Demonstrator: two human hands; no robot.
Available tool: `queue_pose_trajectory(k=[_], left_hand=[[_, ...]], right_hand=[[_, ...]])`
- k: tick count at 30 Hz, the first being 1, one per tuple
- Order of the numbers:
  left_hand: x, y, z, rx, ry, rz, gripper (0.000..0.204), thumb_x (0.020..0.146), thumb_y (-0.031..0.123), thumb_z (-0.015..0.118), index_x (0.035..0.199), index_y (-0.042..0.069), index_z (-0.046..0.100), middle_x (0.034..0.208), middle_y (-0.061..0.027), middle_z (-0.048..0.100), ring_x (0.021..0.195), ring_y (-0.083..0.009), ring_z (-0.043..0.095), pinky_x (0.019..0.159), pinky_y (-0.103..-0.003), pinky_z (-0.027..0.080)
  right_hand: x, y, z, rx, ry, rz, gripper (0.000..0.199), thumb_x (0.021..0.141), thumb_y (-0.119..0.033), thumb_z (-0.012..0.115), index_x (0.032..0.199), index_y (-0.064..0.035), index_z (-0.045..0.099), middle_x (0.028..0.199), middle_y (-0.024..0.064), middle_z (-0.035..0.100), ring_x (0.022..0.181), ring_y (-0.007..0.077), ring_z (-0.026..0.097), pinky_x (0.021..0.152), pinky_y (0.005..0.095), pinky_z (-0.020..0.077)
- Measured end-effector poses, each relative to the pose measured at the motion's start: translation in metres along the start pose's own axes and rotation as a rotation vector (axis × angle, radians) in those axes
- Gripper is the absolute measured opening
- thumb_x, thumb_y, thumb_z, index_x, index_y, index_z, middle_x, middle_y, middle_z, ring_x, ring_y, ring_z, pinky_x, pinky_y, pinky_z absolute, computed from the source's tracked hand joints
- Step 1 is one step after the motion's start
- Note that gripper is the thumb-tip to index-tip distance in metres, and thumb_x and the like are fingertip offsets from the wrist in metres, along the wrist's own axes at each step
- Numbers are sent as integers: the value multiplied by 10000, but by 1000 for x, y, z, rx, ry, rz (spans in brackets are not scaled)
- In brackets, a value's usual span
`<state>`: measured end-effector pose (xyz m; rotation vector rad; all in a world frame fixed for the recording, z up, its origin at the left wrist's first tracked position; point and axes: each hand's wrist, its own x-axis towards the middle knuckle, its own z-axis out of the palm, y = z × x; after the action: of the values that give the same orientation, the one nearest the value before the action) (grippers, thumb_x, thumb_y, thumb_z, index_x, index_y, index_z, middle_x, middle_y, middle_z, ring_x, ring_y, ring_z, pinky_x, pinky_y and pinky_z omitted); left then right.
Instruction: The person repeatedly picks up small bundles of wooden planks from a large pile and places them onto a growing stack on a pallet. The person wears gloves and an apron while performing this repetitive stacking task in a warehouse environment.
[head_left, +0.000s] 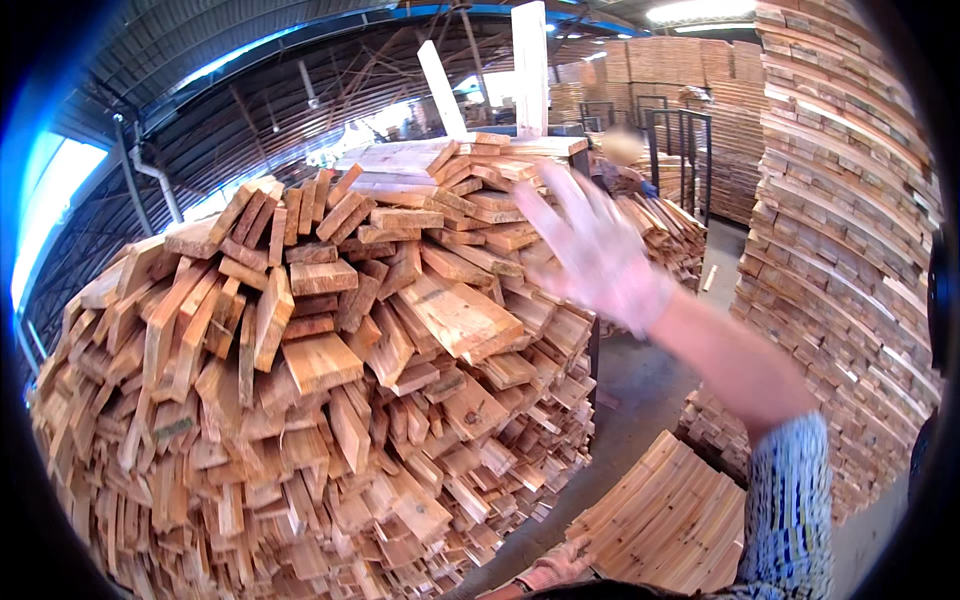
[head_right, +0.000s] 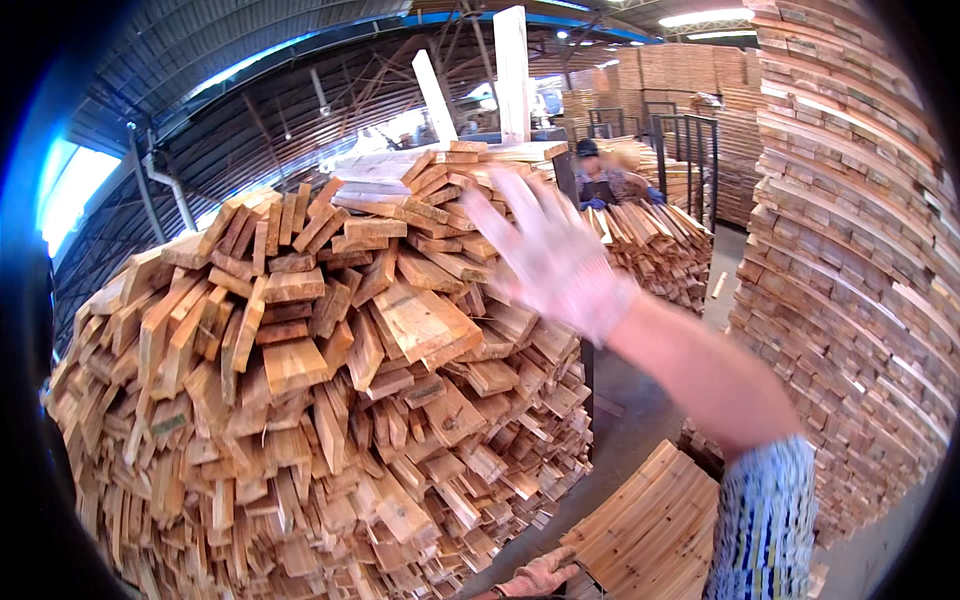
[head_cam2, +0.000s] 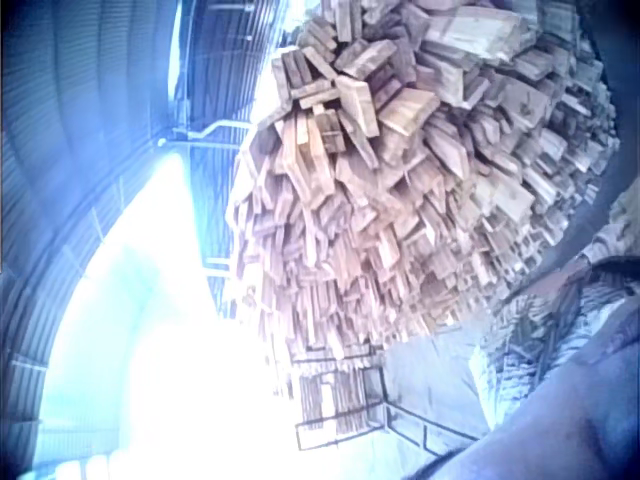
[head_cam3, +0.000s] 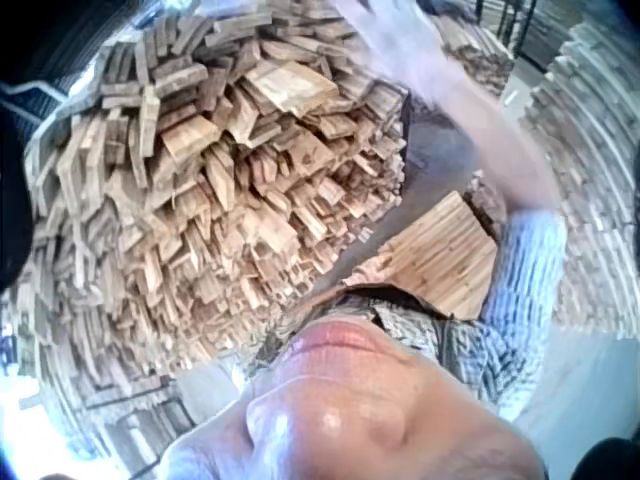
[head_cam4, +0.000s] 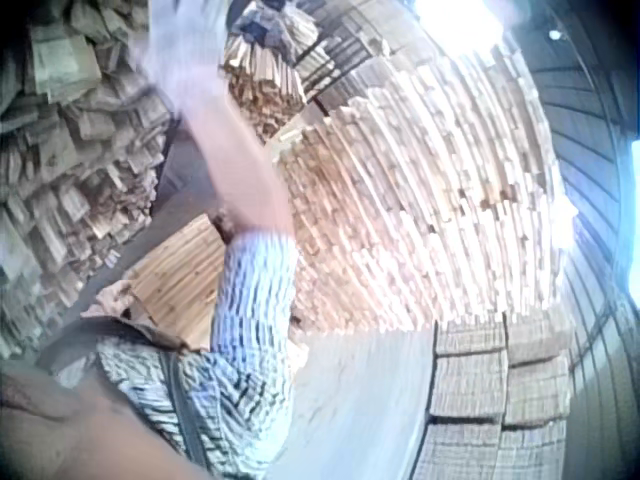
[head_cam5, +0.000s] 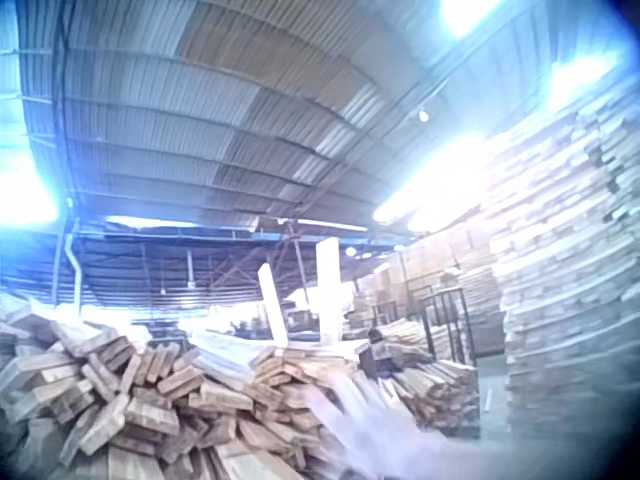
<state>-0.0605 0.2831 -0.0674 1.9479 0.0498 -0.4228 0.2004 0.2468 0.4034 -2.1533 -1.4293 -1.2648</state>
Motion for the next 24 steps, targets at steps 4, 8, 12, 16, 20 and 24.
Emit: queue_pose_trajectory(k=[4, 8, 12, 16, 20, 24], left_hand=[[7, -23, -26, -42, 58, -4, 727, 982, 420, 597, 1495, -34, 353, 1473, -229, 478, 1393, -314, 443, 1140, -367, 354], [-2, -30, -54, -218, 65, -36, 726, 980, 403, 608, 1496, -36, 349, 1479, -226, 471, 1395, -310, 441, 1144, -368, 350], [-11, -28, -77, -321, 98, -60, 725, 978, 387, 619, 1497, -38, 345, 1485, -222, 464, 1396, -306, 438, 1148, -368, 346], [-10, -18, -93, -405, 114, -76, 725, 976, 370, 630, 1498, -40, 341, 1491, -218, 457, 1397, -302, 435, 1152, -369, 342], [-9, -9, -96, -456, 126, -75, 725, 974, 354, 641, 1499, -42, 337, 1498, -215, 450, 1399, -298, 433, 1156, -370, 338], [-16, -1, -90, -512, 137, -72, 726, 972, 337, 653, 1500, -44, 333, 1504, -211, 443, 1400, -294, 430, 1160, -371, 334]], right_hand=[[123, 5, 20, -306, -277, 40, 943, 795, -256, 798, 1573, -231, 265, 1618, 162, 186, 1471, 357, 273, 1206, 478, 295], [172, 16, 69, -317, -385, -48, 913, 792, -211, 758, 1566, -258, 275, 1586, 143, 251, 1444, 365, 320, 1139, 488, 354], [191, 17, 108, -316, -323, -136, 857, 825, -144, 702, 1564, -253, 281, 1557, 127, 314, 1400, 334, 390, 1043, 484, 425], [196, 20, 118, -314, -306, -152, 771, 834, -129, 689, 1519, -224, 348, 1529, 128, 367, 1348, 318, 457, 1023, 465, 447], [194, 21, 116, -321, -270, -182, 698, 828, -150, 700, 1453, -206, 395, 1389, 128, 446, 1268, 320, 509, 1008, 452, 466], [195, 18, 69, -262, -391, -124, 763, 777, -226, 763, 1448, -207, 399, 1290, 120, 487, 1179, 293, 550, 978, 433, 493]])
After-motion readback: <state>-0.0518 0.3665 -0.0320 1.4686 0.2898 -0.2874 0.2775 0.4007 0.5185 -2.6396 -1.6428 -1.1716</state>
